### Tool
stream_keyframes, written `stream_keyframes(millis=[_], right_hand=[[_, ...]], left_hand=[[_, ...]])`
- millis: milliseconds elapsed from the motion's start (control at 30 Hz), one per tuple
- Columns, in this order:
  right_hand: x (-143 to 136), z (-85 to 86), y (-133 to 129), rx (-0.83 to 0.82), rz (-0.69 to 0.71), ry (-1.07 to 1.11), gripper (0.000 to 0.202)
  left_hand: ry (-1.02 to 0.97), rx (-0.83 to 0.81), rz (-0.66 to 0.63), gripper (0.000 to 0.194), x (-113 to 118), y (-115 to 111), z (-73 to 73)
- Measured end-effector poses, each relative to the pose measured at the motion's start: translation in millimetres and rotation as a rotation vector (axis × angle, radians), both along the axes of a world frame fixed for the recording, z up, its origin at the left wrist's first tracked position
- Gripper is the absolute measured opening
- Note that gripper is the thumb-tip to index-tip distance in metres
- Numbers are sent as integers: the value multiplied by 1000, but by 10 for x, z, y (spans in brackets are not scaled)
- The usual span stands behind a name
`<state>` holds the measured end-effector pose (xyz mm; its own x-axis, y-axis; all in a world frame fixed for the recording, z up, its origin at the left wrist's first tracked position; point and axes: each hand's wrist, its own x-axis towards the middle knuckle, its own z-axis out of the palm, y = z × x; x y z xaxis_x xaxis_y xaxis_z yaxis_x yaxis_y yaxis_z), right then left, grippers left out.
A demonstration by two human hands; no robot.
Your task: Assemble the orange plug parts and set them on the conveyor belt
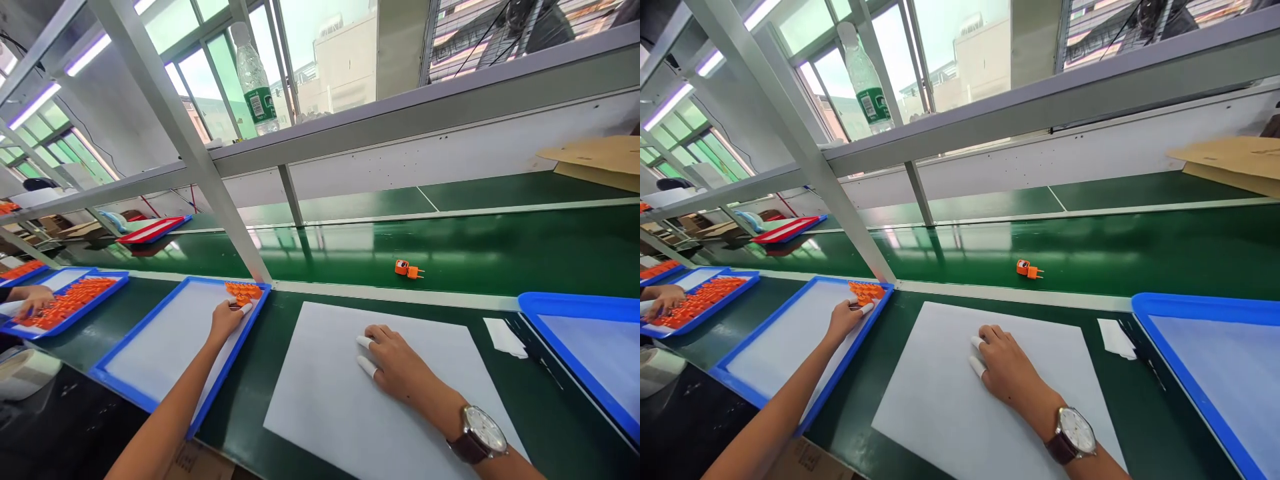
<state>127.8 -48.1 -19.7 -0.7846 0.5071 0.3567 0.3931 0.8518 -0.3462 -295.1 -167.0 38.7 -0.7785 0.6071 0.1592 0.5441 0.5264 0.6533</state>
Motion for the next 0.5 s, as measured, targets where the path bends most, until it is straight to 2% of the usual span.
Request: stream_keyframes(millis=[267,400,433,500], right_hand=[[11,115,51,-54,40,21,17],[19,130,4,-28,13,27,13],[19,135,-8,-19,5,25,12],[21,143,-28,-8,-8,8,12]], left_hand=[[-98,82,-28,43,66,-32,40],[-16,138,17,52,260,36,113],[12,171,-20,52,356,103,132],[43,245,-176,51,613,305,153]])
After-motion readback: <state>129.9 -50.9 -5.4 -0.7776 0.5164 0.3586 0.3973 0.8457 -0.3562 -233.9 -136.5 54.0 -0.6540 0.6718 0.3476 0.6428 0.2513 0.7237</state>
